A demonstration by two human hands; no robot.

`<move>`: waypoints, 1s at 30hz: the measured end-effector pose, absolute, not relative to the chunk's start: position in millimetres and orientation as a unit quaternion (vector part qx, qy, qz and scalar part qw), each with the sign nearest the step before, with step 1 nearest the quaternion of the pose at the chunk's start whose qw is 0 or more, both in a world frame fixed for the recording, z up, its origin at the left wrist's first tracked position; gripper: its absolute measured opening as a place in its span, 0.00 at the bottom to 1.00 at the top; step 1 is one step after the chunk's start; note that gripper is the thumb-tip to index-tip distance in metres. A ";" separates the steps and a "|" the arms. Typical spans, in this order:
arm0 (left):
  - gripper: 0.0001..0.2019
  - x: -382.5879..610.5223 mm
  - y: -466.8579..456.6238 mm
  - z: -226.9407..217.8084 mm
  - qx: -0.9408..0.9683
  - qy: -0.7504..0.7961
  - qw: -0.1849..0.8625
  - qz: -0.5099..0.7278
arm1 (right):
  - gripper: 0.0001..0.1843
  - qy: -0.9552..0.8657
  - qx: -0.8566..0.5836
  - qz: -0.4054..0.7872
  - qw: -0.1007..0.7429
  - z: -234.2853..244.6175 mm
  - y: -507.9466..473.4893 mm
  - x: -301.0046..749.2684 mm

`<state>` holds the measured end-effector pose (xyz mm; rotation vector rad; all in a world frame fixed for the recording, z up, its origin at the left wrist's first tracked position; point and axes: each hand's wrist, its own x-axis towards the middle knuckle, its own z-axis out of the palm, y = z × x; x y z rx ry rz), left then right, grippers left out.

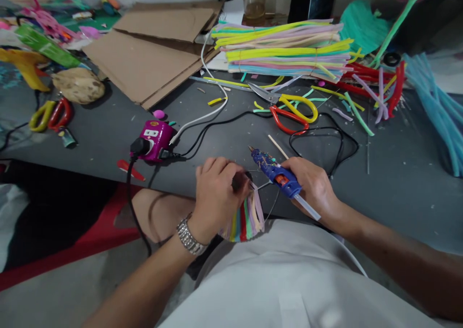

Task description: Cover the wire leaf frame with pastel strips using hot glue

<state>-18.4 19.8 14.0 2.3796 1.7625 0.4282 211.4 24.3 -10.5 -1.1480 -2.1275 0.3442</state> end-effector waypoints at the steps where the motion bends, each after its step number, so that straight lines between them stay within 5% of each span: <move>1: 0.05 -16.9 18.4 14.8 0.790 0.594 0.068 0.138 | 0.06 -0.820 -0.440 0.129 0.343 -10.7 24.4 211.4; 13: 0.06 -17.5 15.2 10.9 0.821 0.534 -0.041 0.198 | 0.09 -0.818 -0.445 0.139 0.337 -9.0 24.4 212.1; 30: 0.04 -22.4 18.0 13.3 0.860 0.485 -0.017 0.156 | 0.09 -0.816 -0.443 0.155 0.337 -9.3 24.3 212.1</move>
